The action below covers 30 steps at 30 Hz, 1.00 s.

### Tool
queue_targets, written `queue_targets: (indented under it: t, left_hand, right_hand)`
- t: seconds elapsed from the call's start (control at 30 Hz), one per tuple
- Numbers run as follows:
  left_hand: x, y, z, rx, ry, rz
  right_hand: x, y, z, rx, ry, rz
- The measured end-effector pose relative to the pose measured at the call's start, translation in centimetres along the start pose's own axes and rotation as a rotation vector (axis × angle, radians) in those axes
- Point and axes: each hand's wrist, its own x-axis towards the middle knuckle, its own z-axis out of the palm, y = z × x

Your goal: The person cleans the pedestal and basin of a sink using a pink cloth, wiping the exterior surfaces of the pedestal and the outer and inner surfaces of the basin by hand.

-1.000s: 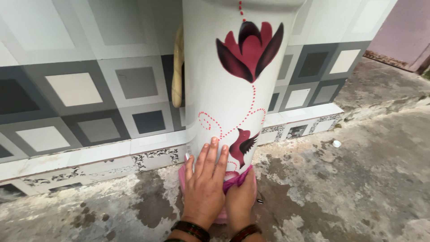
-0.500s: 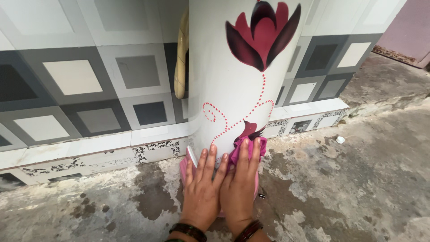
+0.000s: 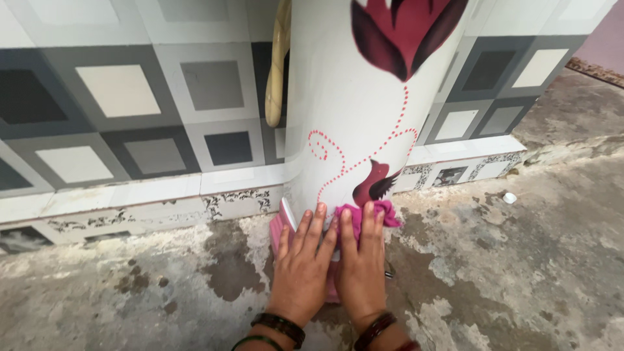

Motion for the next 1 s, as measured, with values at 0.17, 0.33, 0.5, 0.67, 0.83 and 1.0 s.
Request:
queue_targets:
  t: [0.17,0.33,0.5,0.67,0.83,1.0]
  left_hand:
    - [0.0,0.4,0.3,0.061,-0.049,-0.033]
    - [-0.2,0.7,0.4,-0.03,-0.034,-0.07]
    - [-0.4,0.5,0.5,-0.055,-0.074,-0.088]
    - [-0.5,0.8,-0.2,-0.091,-0.124,-0.083]
    - [-0.6,1.8,-0.9,-0.073,-0.089,-0.116]
    - [0.0,2.2,-1.6,-0.128,-0.119,-0.141]
  right_hand:
    - [4.0,0.7,-1.5,-0.144,0.017,-0.086]
    - [6.5,-0.2,-2.9,-0.109,0.101,-0.159]
    - [1.9,0.9,-1.6,-0.218,-0.073,-0.202]
    - [0.7,1.9,-1.9,-0.213,-0.126,-0.194]
    - [4.9,1.5,-4.0,-0.12,0.072,-0.27]
    - [4.1,1.0,-3.4,-0.191,0.053,-0.185]
